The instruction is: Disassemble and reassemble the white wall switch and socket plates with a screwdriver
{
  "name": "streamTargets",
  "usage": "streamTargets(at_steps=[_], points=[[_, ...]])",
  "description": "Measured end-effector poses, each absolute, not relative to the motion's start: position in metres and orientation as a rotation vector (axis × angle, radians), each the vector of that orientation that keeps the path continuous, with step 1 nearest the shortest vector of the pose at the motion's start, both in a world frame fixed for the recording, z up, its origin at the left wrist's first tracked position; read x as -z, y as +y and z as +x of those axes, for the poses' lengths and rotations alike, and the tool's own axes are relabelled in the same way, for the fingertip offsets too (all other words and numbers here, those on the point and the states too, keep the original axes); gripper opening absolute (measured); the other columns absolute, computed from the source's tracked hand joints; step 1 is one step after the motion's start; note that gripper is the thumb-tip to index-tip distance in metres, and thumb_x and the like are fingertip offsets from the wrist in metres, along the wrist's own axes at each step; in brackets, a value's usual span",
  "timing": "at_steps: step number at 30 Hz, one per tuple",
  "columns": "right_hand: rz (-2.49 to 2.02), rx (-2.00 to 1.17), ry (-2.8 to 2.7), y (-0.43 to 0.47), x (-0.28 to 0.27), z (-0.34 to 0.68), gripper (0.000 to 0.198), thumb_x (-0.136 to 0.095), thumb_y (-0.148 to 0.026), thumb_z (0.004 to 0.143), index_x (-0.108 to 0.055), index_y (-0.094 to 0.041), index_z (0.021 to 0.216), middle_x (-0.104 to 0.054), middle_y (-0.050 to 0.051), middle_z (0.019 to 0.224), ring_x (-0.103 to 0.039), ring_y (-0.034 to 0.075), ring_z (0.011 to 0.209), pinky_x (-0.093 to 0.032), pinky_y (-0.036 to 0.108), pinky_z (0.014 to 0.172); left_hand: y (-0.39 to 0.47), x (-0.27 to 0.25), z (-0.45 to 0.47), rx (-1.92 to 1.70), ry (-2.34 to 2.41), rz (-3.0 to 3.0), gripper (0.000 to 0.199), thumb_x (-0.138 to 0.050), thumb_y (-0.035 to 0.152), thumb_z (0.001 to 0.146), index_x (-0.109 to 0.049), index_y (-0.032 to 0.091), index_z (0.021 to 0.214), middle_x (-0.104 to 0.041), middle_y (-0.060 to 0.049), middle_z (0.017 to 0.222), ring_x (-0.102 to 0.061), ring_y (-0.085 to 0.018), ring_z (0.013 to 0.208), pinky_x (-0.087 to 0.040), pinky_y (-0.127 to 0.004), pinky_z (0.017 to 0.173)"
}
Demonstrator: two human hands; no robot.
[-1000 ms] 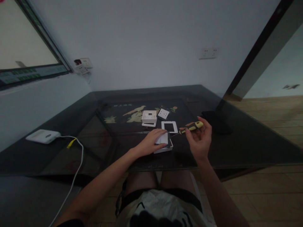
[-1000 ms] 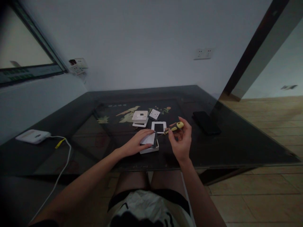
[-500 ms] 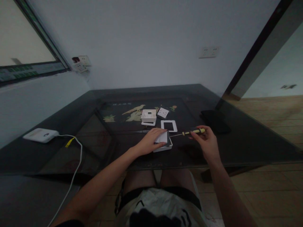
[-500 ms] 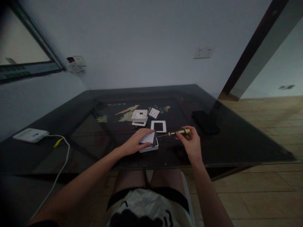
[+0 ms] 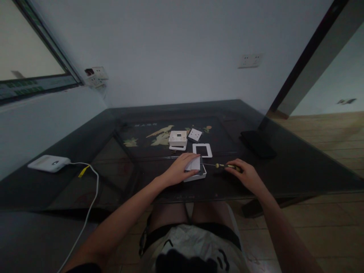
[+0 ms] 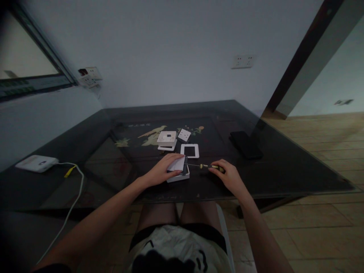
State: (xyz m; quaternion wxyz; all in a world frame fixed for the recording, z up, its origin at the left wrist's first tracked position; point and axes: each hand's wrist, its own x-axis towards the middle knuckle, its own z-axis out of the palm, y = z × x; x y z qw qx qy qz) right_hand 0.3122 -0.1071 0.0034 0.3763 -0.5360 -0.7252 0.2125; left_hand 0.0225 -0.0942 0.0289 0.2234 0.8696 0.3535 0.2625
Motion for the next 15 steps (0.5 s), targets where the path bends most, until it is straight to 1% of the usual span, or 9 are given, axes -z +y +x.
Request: streamTargets(at_steps=[4, 9, 13, 15], points=[[-1.404, -0.568, -1.788, -0.109, -0.002, 0.313, 0.025, -0.061, -0.045, 0.078, -0.067, -0.022, 0.085, -0.070, 0.005, 0.086, -0.064, 0.024, 0.081, -0.048, 0.037, 0.077, -0.095, -0.028, 0.025, -0.804, 0.971, 2.360, 0.052, -0.061, 0.035, 0.086, -0.044, 0.024, 0.134, -0.049, -0.010, 0.135, -0.043, -0.027, 0.127, -0.032, -0.045, 0.110], [-1.425, -0.549, -1.646, -0.109, 0.002, 0.320, 0.028, -0.062, -0.047, 0.077, -0.067, -0.021, 0.087, -0.070, 0.005, 0.086, -0.064, 0.024, 0.081, -0.048, 0.036, 0.076, -0.094, -0.031, 0.022, -0.964, 1.019, 2.305, 0.051, -0.064, 0.035, 0.083, -0.047, 0.026, 0.131, -0.052, -0.009, 0.132, -0.045, -0.027, 0.124, -0.035, -0.044, 0.108], [-1.430, -0.523, -1.514, -0.111, 0.002, 0.320, 0.031, -0.066, -0.049, 0.074, -0.067, -0.020, 0.086, -0.069, 0.005, 0.085, -0.064, 0.024, 0.080, -0.048, 0.036, 0.074, -0.085, -0.039, 0.015, -1.113, 1.139, 2.292, 0.046, -0.066, 0.032, 0.082, -0.051, 0.024, 0.125, -0.055, -0.009, 0.127, -0.048, -0.026, 0.122, -0.037, -0.043, 0.106], [-1.441, -0.516, -1.438, -0.112, 0.000, 0.319, 0.032, -0.067, -0.049, 0.072, -0.068, -0.020, 0.086, -0.069, 0.005, 0.083, -0.063, 0.024, 0.078, -0.048, 0.035, 0.073, -0.074, -0.044, 0.015, -1.107, 1.160, 2.323, 0.046, -0.067, 0.030, 0.081, -0.052, 0.022, 0.123, -0.057, -0.009, 0.126, -0.050, -0.026, 0.120, -0.037, -0.043, 0.105]])
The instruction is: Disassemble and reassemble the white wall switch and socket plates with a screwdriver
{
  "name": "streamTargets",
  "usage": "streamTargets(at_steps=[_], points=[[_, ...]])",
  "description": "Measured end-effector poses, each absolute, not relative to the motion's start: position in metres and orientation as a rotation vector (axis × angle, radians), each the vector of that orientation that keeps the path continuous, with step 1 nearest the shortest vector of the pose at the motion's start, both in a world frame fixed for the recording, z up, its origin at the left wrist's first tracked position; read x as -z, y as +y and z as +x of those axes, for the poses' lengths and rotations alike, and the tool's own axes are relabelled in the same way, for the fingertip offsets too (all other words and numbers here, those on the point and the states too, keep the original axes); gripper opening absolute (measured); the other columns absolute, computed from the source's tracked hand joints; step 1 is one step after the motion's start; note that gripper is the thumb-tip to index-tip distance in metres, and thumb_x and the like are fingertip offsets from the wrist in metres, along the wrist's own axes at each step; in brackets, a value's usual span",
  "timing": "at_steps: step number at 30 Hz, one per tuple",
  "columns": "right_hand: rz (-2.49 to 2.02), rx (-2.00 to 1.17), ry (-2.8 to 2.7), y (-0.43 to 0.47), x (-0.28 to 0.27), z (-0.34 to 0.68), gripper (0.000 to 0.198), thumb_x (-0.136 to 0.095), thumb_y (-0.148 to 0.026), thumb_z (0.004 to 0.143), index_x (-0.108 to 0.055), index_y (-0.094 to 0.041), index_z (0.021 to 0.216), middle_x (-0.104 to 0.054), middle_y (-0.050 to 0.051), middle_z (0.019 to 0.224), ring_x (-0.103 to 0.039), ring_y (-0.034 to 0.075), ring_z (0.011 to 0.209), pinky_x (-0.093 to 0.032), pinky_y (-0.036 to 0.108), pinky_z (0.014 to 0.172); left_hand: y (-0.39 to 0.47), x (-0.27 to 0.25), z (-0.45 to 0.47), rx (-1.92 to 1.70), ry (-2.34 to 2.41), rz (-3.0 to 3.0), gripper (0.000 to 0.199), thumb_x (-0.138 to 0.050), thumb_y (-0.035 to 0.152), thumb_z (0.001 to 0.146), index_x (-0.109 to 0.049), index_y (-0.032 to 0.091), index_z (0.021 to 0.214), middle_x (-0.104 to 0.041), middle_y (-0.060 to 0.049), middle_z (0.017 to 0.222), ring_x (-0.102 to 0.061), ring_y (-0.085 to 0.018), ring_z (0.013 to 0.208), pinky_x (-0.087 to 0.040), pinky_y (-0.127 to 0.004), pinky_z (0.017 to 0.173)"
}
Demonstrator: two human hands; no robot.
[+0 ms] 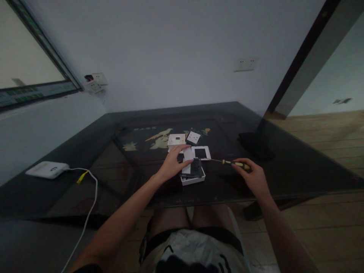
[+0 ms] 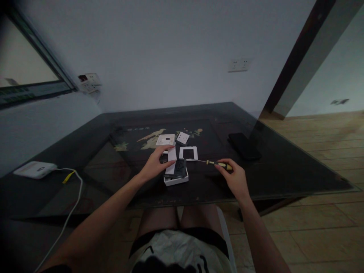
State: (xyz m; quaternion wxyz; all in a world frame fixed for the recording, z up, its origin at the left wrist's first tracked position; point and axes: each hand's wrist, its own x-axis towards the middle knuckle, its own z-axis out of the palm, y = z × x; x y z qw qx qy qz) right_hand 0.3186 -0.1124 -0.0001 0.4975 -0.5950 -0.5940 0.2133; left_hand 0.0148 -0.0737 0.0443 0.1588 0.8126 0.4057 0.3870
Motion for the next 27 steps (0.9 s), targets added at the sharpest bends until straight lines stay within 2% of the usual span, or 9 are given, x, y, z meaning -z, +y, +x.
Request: streamTargets(at_steps=[6, 10, 15, 19, 22, 24, 27], points=[[-1.444, -0.411, -1.220, -0.118, -0.007, 0.315, 0.032, -0.070, -0.046, 0.070, -0.068, -0.018, 0.086, -0.068, 0.006, 0.079, -0.063, 0.022, 0.073, -0.049, 0.032, 0.065, -0.022, -0.054, 0.053, -0.736, 1.148, 2.493, 0.051, -0.072, 0.030, 0.073, -0.056, 0.018, 0.119, -0.061, -0.010, 0.122, -0.055, -0.027, 0.114, -0.041, -0.043, 0.100], [-1.381, -0.321, -1.094, -0.120, -0.007, 0.316, 0.031, -0.071, -0.043, 0.070, -0.068, -0.018, 0.088, -0.069, 0.007, 0.083, -0.065, 0.022, 0.077, -0.051, 0.034, 0.069, 0.003, -0.049, 0.084, -0.422, 1.177, 2.496, 0.058, -0.074, 0.027, 0.069, -0.054, 0.012, 0.122, -0.062, -0.013, 0.120, -0.058, -0.028, 0.111, -0.044, -0.039, 0.096], [-1.363, -0.301, -1.072, -0.121, -0.006, 0.316, 0.031, -0.072, -0.043, 0.070, -0.068, -0.018, 0.088, -0.069, 0.007, 0.084, -0.066, 0.022, 0.076, -0.053, 0.035, 0.069, 0.012, -0.036, 0.094, -0.297, 1.185, 2.486, 0.065, -0.078, 0.027, 0.066, -0.054, 0.010, 0.124, -0.064, -0.015, 0.114, -0.061, -0.029, 0.106, -0.047, -0.037, 0.090], [-1.318, -0.366, -1.022, -0.121, -0.007, 0.316, 0.033, -0.076, -0.041, 0.066, -0.068, -0.017, 0.087, -0.068, 0.005, 0.080, -0.065, 0.020, 0.072, -0.053, 0.032, 0.064, 0.013, -0.034, 0.091, -0.273, 1.173, 2.492, 0.061, -0.079, 0.029, 0.065, -0.058, 0.012, 0.121, -0.064, -0.014, 0.115, -0.060, -0.029, 0.108, -0.046, -0.037, 0.093], [-1.268, -0.414, -0.957, -0.121, -0.009, 0.317, 0.032, -0.079, -0.036, 0.063, -0.066, -0.018, 0.087, -0.066, 0.002, 0.074, -0.063, 0.015, 0.064, -0.050, 0.027, 0.058, 0.010, -0.043, 0.081, -0.336, 1.163, 2.497, 0.048, -0.072, 0.030, 0.075, -0.059, 0.014, 0.119, -0.062, -0.013, 0.120, -0.057, -0.027, 0.113, -0.043, -0.037, 0.098], [-1.204, -0.451, -0.931, -0.121, -0.012, 0.314, 0.028, -0.076, -0.035, 0.068, -0.064, -0.018, 0.086, -0.062, -0.001, 0.065, -0.059, 0.013, 0.057, -0.048, 0.024, 0.054, 0.004, -0.051, 0.068, -0.451, 1.167, 2.478, 0.038, -0.061, 0.028, 0.084, -0.058, 0.014, 0.119, -0.060, -0.012, 0.123, -0.057, -0.024, 0.113, -0.043, -0.036, 0.098], [-1.099, -0.505, -0.944, -0.123, -0.020, 0.303, 0.022, -0.068, -0.037, 0.077, -0.059, -0.020, 0.086, -0.059, -0.004, 0.059, -0.058, 0.011, 0.051, -0.049, 0.024, 0.052, -0.018, -0.058, 0.039, -0.702, 1.111, 2.410, 0.030, -0.056, 0.024, 0.087, -0.059, 0.016, 0.116, -0.062, -0.009, 0.120, -0.058, -0.021, 0.110, -0.044, -0.036, 0.097]])
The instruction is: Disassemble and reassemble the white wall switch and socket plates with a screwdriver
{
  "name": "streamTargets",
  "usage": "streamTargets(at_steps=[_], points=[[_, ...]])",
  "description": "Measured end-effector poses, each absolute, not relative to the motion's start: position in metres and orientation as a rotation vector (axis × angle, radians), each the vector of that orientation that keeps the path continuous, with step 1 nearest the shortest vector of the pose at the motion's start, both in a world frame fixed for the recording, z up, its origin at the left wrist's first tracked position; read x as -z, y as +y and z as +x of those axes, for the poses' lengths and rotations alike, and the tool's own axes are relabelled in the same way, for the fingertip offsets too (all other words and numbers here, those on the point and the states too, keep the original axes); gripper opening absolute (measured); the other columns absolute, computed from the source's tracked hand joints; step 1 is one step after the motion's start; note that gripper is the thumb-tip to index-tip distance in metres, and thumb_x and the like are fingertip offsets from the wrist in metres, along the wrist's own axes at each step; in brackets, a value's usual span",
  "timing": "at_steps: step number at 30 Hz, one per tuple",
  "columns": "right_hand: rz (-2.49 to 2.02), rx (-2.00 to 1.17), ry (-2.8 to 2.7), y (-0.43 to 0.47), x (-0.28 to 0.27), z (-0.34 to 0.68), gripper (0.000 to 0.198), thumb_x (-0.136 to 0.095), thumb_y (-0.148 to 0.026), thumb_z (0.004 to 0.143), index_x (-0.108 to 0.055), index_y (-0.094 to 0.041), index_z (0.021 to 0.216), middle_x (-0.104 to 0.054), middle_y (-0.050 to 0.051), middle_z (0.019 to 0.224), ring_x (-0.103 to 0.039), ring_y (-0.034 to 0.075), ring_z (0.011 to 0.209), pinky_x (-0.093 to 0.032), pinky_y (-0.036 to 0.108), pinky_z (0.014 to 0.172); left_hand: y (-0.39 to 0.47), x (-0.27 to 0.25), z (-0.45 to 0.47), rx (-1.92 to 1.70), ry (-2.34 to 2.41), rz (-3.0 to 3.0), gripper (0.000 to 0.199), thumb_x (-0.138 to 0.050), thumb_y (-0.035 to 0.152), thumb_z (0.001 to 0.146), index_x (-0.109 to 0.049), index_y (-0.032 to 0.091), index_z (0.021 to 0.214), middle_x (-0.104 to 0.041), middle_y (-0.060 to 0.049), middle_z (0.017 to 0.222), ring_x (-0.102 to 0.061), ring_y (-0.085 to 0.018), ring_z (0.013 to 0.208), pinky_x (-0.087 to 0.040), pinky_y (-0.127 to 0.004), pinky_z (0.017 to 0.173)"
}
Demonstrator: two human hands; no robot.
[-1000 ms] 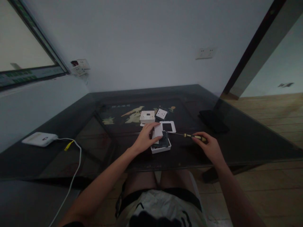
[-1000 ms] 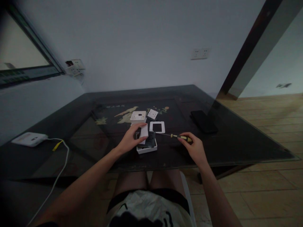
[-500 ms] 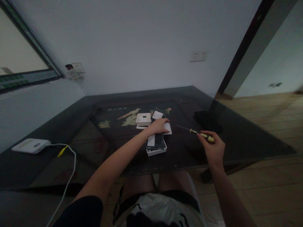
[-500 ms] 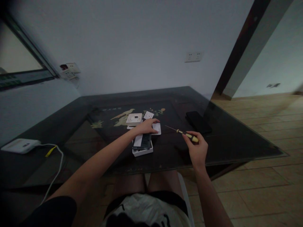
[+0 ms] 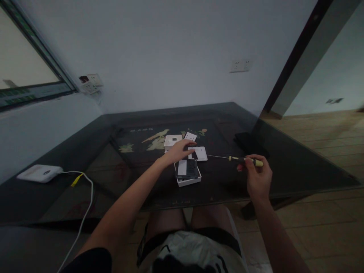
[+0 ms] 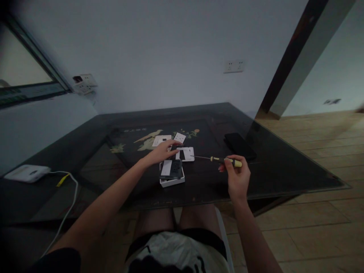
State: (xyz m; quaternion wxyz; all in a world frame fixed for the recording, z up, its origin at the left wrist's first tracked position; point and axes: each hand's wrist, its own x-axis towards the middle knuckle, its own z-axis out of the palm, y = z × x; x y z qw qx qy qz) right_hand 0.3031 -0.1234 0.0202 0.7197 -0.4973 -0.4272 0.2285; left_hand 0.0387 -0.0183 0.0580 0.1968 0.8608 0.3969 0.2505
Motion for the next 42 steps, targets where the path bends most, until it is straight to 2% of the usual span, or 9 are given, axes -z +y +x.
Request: streamTargets(at_steps=[3, 10, 16, 23, 26, 33, 37, 42], points=[[-1.049, -0.544, -1.025, -0.126, -0.031, 0.283, 0.023, -0.067, -0.037, 0.078, -0.054, -0.021, 0.086, -0.059, -0.004, 0.066, -0.060, 0.011, 0.049, -0.050, 0.024, 0.049, -0.050, -0.055, 0.010, -0.794, 1.035, 2.377, 0.029, -0.057, 0.027, 0.088, -0.058, 0.020, 0.116, -0.061, -0.008, 0.120, -0.056, -0.021, 0.112, -0.044, -0.038, 0.098], [-1.072, -0.562, -1.321, -0.117, -0.048, 0.249, 0.021, -0.066, -0.036, 0.080, -0.051, -0.022, 0.085, -0.054, -0.005, 0.065, -0.057, 0.010, 0.050, -0.046, 0.022, 0.048, -0.089, -0.033, -0.009, -0.745, 0.993, 2.332, 0.052, -0.069, 0.029, 0.081, -0.051, 0.021, 0.129, -0.051, -0.010, 0.135, -0.046, -0.024, 0.127, -0.035, -0.042, 0.109], [-1.117, -0.568, -1.415, -0.109, -0.049, 0.245, 0.020, -0.064, -0.036, 0.081, -0.051, -0.022, 0.084, -0.053, -0.006, 0.063, -0.055, 0.010, 0.050, -0.044, 0.023, 0.047, -0.085, -0.029, -0.008, -0.782, 1.021, 2.355, 0.050, -0.069, 0.030, 0.081, -0.054, 0.022, 0.128, -0.055, -0.010, 0.132, -0.049, -0.024, 0.124, -0.037, -0.043, 0.108], [-1.088, -0.775, -1.214, -0.105, -0.030, 0.249, 0.025, -0.067, -0.040, 0.078, -0.050, -0.022, 0.083, -0.054, -0.007, 0.053, -0.055, 0.011, 0.045, -0.045, 0.022, 0.044, -0.088, -0.030, -0.007, -0.798, 1.060, 2.360, 0.048, -0.069, 0.031, 0.081, -0.055, 0.020, 0.125, -0.058, -0.010, 0.129, -0.052, -0.023, 0.122, -0.039, -0.041, 0.105], [-1.054, -0.840, -1.135, -0.105, -0.022, 0.250, 0.027, -0.069, -0.041, 0.077, -0.051, -0.021, 0.083, -0.056, -0.007, 0.058, -0.057, 0.010, 0.045, -0.047, 0.022, 0.044, -0.089, -0.031, -0.007, -0.775, 1.090, 2.388, 0.049, -0.069, 0.033, 0.081, -0.055, 0.021, 0.126, -0.058, -0.009, 0.130, -0.052, -0.023, 0.122, -0.040, -0.041, 0.105], [-0.989, -1.016, -0.968, -0.111, -0.013, 0.250, 0.033, -0.074, -0.042, 0.071, -0.052, -0.021, 0.086, -0.058, -0.007, 0.069, -0.064, 0.011, 0.052, -0.055, 0.024, 0.050, -0.088, -0.030, -0.008, -0.704, 1.144, 2.480, 0.052, -0.067, 0.037, 0.082, -0.052, 0.023, 0.129, -0.056, -0.008, 0.133, -0.052, -0.024, 0.123, -0.040, -0.040, 0.105], [-0.982, -1.110, -0.931, -0.121, -0.007, 0.251, 0.036, -0.075, -0.043, 0.069, -0.052, -0.022, 0.087, -0.059, -0.006, 0.073, -0.068, 0.014, 0.061, -0.059, 0.028, 0.060, -0.090, -0.030, -0.008, -0.718, 1.132, 2.515, 0.049, -0.064, 0.037, 0.085, -0.051, 0.026, 0.130, -0.055, -0.006, 0.135, -0.051, -0.023, 0.124, -0.040, -0.039, 0.104], [-1.001, -1.063, -0.914, -0.132, -0.001, 0.248, 0.033, -0.074, -0.041, 0.072, -0.054, -0.021, 0.089, -0.060, -0.005, 0.077, -0.070, 0.015, 0.066, -0.060, 0.032, 0.067, -0.092, -0.030, -0.007, -0.772, 1.115, 2.461, 0.048, -0.064, 0.035, 0.084, -0.051, 0.026, 0.130, -0.055, -0.006, 0.133, -0.052, -0.023, 0.122, -0.040, -0.039, 0.105]])
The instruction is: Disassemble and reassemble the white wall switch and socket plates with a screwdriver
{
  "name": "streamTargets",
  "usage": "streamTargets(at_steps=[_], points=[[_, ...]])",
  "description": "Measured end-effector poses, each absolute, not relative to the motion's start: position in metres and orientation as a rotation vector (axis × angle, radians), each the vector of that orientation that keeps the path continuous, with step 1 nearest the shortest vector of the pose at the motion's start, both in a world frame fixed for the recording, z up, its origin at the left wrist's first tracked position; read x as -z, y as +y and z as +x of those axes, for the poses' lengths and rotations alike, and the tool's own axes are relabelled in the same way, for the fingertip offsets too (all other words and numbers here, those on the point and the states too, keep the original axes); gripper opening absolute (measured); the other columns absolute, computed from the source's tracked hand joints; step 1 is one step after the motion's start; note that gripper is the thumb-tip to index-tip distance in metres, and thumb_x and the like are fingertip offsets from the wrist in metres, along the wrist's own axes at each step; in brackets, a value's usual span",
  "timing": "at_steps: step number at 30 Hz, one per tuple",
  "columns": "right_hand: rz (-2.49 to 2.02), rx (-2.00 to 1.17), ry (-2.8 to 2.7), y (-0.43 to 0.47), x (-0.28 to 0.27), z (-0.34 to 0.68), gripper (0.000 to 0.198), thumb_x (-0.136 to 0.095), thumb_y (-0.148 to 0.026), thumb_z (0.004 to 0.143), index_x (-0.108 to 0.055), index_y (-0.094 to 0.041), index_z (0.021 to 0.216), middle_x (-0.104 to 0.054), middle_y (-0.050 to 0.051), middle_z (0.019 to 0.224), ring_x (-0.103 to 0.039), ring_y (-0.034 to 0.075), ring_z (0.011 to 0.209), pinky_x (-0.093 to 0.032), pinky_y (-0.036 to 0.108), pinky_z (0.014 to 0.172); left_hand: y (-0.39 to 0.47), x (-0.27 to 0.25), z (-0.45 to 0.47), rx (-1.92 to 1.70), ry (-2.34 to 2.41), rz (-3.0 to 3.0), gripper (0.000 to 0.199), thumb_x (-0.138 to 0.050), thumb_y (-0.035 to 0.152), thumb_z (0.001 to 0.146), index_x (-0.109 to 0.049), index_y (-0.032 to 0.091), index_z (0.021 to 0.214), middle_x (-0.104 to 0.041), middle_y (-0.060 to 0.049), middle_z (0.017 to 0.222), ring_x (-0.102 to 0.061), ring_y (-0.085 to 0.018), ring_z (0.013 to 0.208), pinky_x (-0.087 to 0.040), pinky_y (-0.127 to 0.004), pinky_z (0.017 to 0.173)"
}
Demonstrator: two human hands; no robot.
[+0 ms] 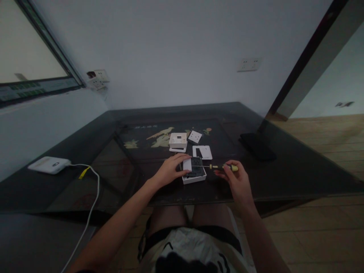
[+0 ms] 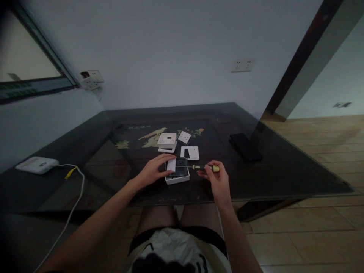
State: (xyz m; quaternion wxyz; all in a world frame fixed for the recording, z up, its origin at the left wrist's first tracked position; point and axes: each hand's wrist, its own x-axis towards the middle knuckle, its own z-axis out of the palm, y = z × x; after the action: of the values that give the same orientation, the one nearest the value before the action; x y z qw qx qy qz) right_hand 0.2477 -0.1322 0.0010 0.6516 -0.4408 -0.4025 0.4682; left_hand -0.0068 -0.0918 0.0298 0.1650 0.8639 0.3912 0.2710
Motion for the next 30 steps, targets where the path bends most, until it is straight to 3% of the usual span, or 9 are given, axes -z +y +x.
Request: streamTargets(at_steps=[5, 12, 18, 26, 30], points=[[-0.986, -0.971, -0.862, -0.135, -0.001, 0.247, 0.027, -0.073, -0.038, 0.074, -0.056, -0.021, 0.088, -0.060, -0.005, 0.075, -0.068, 0.014, 0.062, -0.058, 0.029, 0.061, -0.095, -0.032, -0.004, -0.837, 1.112, 2.409, 0.049, -0.064, 0.036, 0.085, -0.051, 0.024, 0.130, -0.055, -0.008, 0.132, -0.051, -0.024, 0.123, -0.039, -0.039, 0.106], [-0.927, -0.885, -0.780, -0.132, 0.004, 0.251, 0.025, -0.076, -0.030, 0.070, -0.060, -0.020, 0.087, -0.069, 0.001, 0.089, -0.069, 0.016, 0.078, -0.057, 0.033, 0.074, -0.075, -0.027, -0.031, -1.121, 1.409, 2.283, 0.043, -0.061, 0.034, 0.086, -0.053, 0.019, 0.125, -0.059, -0.011, 0.127, -0.054, -0.025, 0.118, -0.041, -0.042, 0.102], [-0.940, -0.850, -0.858, -0.130, 0.011, 0.250, 0.022, -0.071, -0.031, 0.076, -0.064, -0.019, 0.093, -0.069, 0.008, 0.106, -0.067, 0.021, 0.099, -0.049, 0.047, 0.096, -0.056, -0.013, -0.072, -0.839, 1.618, 2.370, 0.043, -0.065, 0.035, 0.080, -0.058, 0.018, 0.119, -0.064, -0.011, 0.119, -0.057, -0.029, 0.111, -0.043, -0.045, 0.097], [-1.043, -0.785, -0.979, -0.128, 0.015, 0.253, 0.027, -0.071, -0.030, 0.075, -0.069, -0.020, 0.101, -0.069, 0.008, 0.113, -0.062, 0.024, 0.110, -0.040, 0.049, 0.104, -0.053, -0.001, -0.075, -0.623, 1.689, 2.422, 0.048, -0.062, 0.029, 0.081, -0.053, 0.015, 0.126, -0.059, -0.014, 0.126, -0.054, -0.030, 0.117, -0.042, -0.046, 0.100], [-1.146, -0.649, -1.109, -0.130, 0.011, 0.256, 0.025, -0.066, -0.031, 0.079, -0.070, -0.019, 0.101, -0.068, 0.010, 0.116, -0.062, 0.025, 0.110, -0.044, 0.048, 0.101, -0.056, -0.007, -0.070, -0.690, 1.664, 2.419, 0.049, -0.061, 0.025, 0.081, -0.051, 0.013, 0.128, -0.054, -0.016, 0.130, -0.050, -0.030, 0.121, -0.039, -0.046, 0.104]])
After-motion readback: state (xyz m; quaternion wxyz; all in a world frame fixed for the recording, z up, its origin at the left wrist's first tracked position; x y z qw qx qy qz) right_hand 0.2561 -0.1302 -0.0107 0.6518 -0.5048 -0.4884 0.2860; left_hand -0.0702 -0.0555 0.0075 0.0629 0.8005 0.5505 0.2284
